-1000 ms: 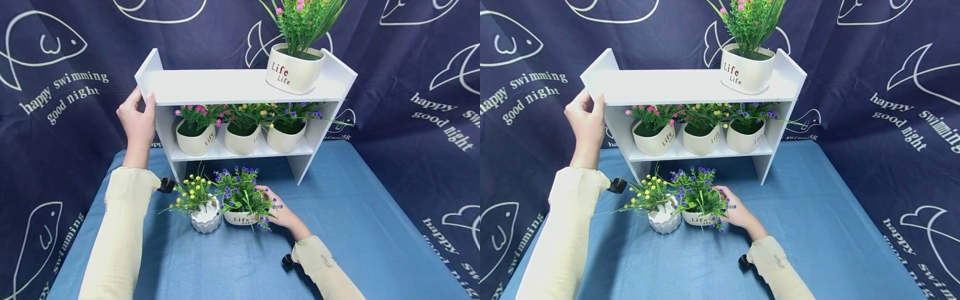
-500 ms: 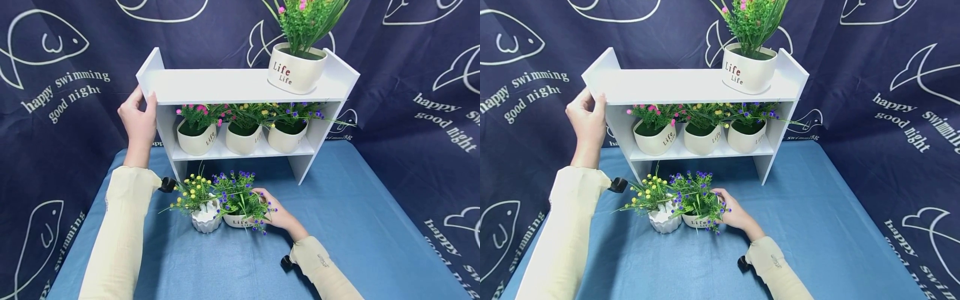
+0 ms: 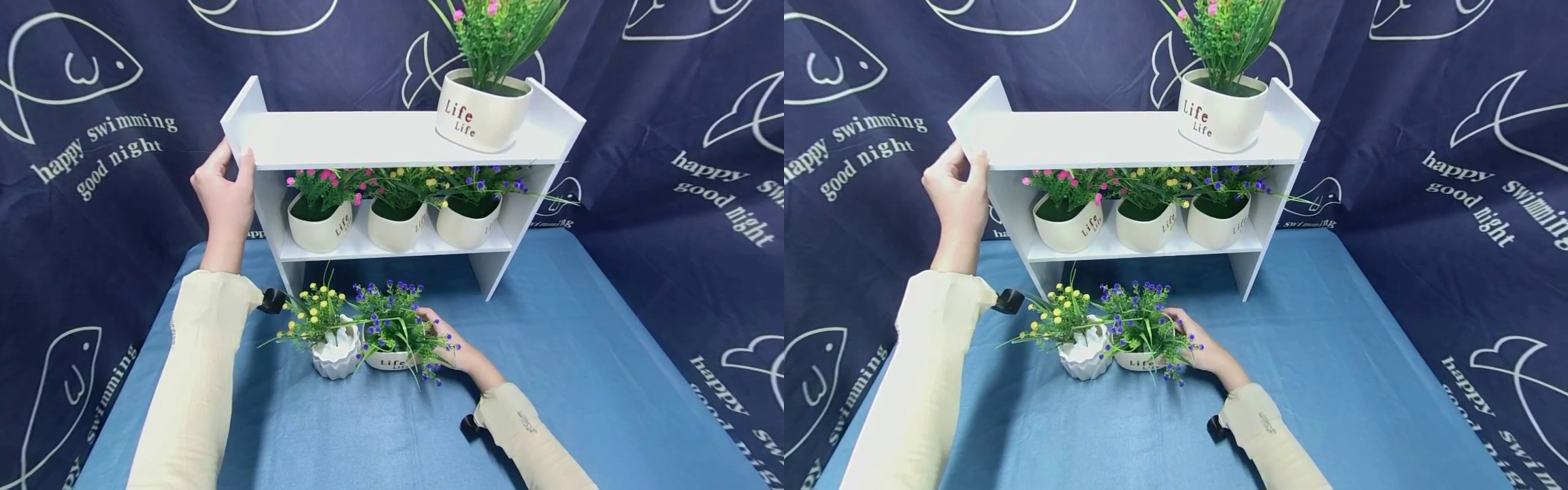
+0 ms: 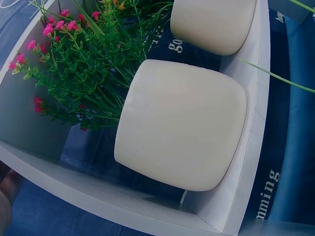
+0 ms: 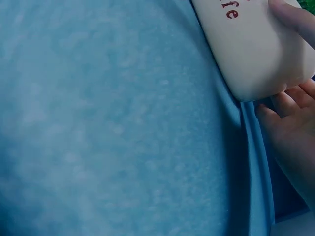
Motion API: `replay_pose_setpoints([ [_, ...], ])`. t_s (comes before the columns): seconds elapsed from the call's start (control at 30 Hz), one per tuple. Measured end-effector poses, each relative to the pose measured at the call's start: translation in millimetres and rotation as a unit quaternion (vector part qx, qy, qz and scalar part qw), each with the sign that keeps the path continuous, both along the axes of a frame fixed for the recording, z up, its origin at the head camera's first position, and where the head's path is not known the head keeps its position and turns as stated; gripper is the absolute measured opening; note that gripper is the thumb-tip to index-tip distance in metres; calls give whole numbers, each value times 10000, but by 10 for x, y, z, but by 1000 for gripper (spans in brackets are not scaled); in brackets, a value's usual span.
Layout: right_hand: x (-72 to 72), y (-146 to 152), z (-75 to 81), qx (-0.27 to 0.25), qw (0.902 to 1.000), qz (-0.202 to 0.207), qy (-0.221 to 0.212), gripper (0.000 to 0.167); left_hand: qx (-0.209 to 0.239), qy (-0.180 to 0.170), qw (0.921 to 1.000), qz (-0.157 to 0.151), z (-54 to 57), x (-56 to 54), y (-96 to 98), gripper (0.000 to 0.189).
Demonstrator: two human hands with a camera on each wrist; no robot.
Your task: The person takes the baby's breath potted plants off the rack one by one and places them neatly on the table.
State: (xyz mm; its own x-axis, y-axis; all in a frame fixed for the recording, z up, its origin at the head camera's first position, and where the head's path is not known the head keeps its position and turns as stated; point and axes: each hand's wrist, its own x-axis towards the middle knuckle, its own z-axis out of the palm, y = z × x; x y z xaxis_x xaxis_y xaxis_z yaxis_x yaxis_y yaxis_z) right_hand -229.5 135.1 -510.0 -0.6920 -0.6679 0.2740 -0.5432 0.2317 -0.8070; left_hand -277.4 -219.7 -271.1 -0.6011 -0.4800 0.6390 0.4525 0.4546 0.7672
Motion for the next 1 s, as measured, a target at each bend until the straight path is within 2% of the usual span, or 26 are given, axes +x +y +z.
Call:
replay_pose_setpoints([
  [0.03, 1, 7, -6, 7, 10000, 20, 63, 100, 2, -3, 10000, -4, -1, -1, -1, 34],
  [0.17, 25, -3, 47, 295, 9990, -208, -255, 68, 5, -4, 10000, -9, -3, -4, -2, 33],
  [0.23, 32, 4, 69, 418, 9980, -318, -347, 63, -10, -7, 10000, -12, -4, 0, -1, 34],
  [0.43, 6, 76, 102, 393, 9985, -228, -314, 80, -9, -34, 10000, 17, 0, 7, 4, 34],
  [0.6, -9, 126, 168, 271, 9984, -316, -389, 81, 32, -56, 10000, -12, -1, 0, 3, 34],
  [0.7, -23, 152, 214, -108, 9981, -208, -569, 79, 12, -29, 10000, -15, -2, 4, 1, 34],
  [0.8, -24, 173, 303, -451, 9960, -239, -739, 69, -14, -30, 10000, -4, -4, 4, -1, 34],
  [0.87, -26, 188, 375, -541, 9953, -403, -696, 63, -30, -40, 10000, 8, -5, 3, -2, 34],
  [1.0, -35, 197, 563, -615, 9902, -1077, -644, 57, -45, -50, 10000, 25, -8, 3, -2, 34],
])
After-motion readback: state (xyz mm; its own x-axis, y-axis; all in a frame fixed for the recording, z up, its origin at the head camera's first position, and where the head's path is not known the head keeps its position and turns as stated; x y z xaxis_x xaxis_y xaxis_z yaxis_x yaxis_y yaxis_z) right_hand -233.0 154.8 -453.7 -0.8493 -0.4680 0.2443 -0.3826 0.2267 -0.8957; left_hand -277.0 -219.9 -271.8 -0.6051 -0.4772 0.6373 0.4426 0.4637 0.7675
